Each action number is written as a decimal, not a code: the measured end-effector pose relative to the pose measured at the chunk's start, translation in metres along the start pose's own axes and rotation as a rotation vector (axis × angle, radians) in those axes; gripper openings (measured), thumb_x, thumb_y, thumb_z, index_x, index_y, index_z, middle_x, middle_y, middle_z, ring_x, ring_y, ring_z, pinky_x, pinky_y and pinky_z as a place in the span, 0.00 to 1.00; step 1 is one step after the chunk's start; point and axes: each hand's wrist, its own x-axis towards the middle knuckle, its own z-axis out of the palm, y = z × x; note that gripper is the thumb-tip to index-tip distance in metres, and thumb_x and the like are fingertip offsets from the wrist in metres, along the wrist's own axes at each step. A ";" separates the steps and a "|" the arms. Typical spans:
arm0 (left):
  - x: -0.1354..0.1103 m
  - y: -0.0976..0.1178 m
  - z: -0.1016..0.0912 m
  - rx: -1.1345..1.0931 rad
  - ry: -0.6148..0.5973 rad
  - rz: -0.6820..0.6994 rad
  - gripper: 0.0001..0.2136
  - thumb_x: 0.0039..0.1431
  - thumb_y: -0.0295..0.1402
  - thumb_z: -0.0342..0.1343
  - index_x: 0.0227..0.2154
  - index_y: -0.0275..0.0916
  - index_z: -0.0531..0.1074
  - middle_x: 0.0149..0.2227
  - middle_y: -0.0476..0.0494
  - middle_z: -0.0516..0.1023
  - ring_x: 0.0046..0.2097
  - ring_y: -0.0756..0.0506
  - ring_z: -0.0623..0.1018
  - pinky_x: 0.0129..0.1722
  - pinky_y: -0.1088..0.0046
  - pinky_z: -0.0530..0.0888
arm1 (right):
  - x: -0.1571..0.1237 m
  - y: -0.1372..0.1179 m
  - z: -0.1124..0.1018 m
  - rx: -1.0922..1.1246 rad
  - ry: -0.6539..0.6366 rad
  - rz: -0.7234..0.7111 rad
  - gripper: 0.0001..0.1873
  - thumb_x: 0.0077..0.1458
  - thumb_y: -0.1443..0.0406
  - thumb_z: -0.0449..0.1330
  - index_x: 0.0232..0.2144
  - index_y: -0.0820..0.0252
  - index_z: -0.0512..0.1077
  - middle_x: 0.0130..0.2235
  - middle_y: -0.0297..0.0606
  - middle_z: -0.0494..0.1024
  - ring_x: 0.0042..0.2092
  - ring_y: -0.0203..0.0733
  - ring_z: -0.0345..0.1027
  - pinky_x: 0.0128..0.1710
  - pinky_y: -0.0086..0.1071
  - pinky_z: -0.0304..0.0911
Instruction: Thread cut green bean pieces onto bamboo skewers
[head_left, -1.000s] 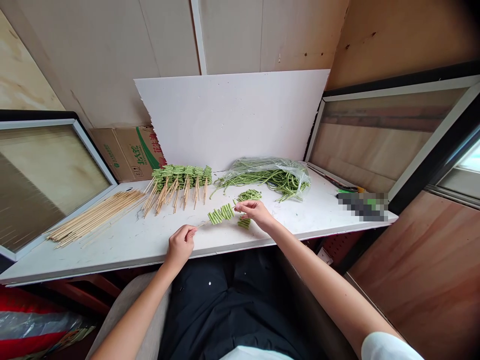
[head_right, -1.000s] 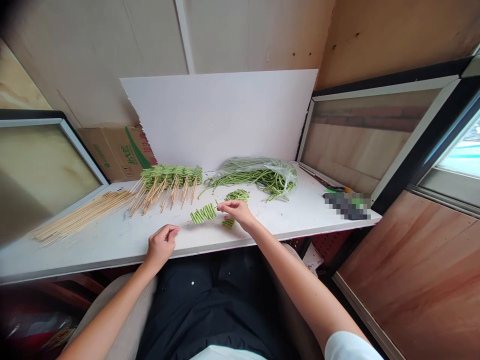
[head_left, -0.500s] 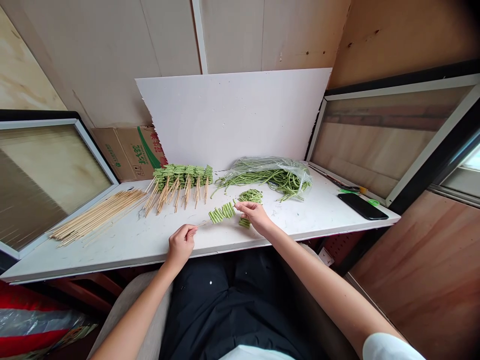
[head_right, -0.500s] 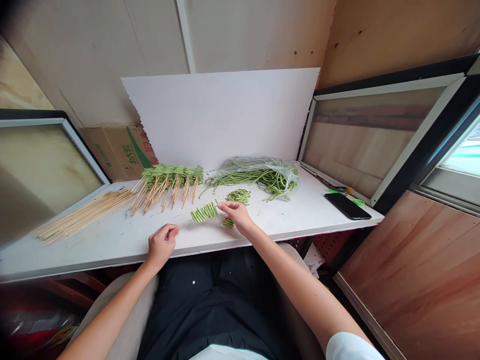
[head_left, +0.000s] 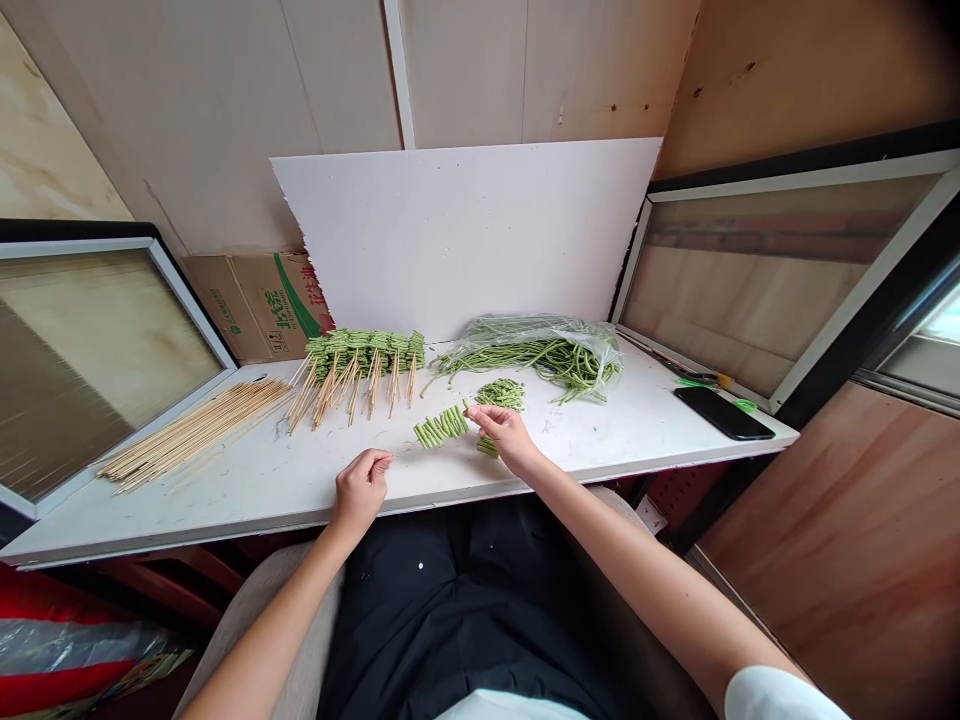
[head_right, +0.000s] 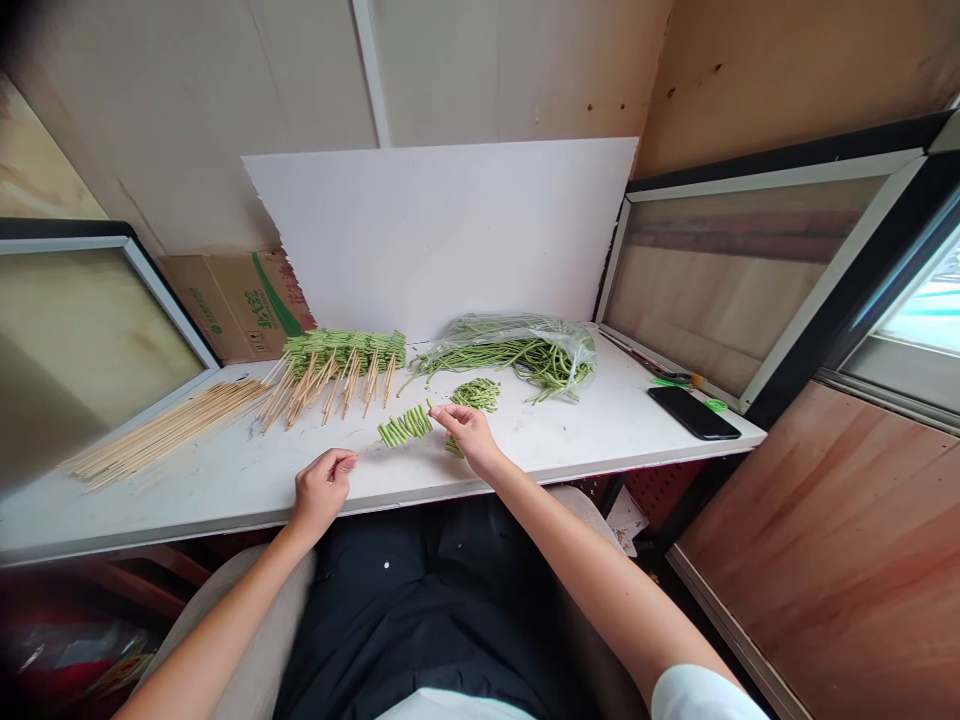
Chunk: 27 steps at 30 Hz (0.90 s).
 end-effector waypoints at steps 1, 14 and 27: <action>0.000 0.000 0.000 0.002 0.002 0.005 0.11 0.69 0.31 0.53 0.32 0.39 0.78 0.29 0.47 0.82 0.31 0.47 0.81 0.34 0.73 0.73 | -0.001 0.001 0.001 0.001 0.006 0.002 0.23 0.46 0.44 0.74 0.33 0.55 0.85 0.39 0.39 0.84 0.36 0.40 0.69 0.33 0.34 0.62; -0.003 -0.005 0.001 0.001 0.002 -0.004 0.10 0.69 0.31 0.53 0.32 0.40 0.78 0.30 0.46 0.83 0.31 0.47 0.81 0.34 0.73 0.74 | -0.007 0.009 0.008 0.009 0.103 -0.065 0.19 0.47 0.48 0.74 0.31 0.57 0.84 0.39 0.40 0.85 0.44 0.48 0.76 0.44 0.38 0.67; -0.005 -0.009 0.004 -0.076 0.002 -0.103 0.09 0.68 0.34 0.55 0.35 0.40 0.79 0.32 0.45 0.84 0.33 0.45 0.83 0.36 0.71 0.78 | 0.003 -0.019 -0.013 -0.234 -0.083 -0.202 0.21 0.56 0.45 0.69 0.37 0.55 0.85 0.47 0.44 0.85 0.52 0.53 0.77 0.48 0.41 0.70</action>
